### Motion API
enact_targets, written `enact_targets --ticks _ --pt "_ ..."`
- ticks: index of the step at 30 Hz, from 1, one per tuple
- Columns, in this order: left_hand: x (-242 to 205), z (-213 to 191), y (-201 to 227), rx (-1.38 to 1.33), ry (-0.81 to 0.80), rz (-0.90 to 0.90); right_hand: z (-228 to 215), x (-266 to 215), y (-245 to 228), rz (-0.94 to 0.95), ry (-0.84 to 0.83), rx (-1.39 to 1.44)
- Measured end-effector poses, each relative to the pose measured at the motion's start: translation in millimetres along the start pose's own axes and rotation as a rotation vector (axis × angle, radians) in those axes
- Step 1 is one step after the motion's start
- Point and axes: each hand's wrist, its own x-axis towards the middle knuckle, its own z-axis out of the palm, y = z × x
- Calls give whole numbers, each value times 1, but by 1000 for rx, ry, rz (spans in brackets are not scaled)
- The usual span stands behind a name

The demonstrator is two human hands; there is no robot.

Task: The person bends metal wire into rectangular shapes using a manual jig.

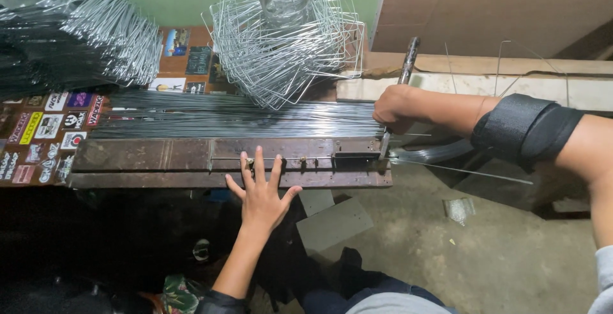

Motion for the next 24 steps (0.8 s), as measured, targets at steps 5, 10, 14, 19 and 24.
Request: enact_targets --ticks 5,10,14,19,24 --pt "0 -1 1 5 -7 -5 -3 0 -4 57 -111 -1" --pt "0 0 0 30 -29 -13 12 1 -1 84 -226 87" --pt "0 -2 0 28 -41 -22 56 16 14 103 -359 222" --pt "1 -4 1 50 -33 -9 76 -9 12 145 -194 414" --pt "1 -6 3 33 -37 -18 90 -25 0 251 -165 534"
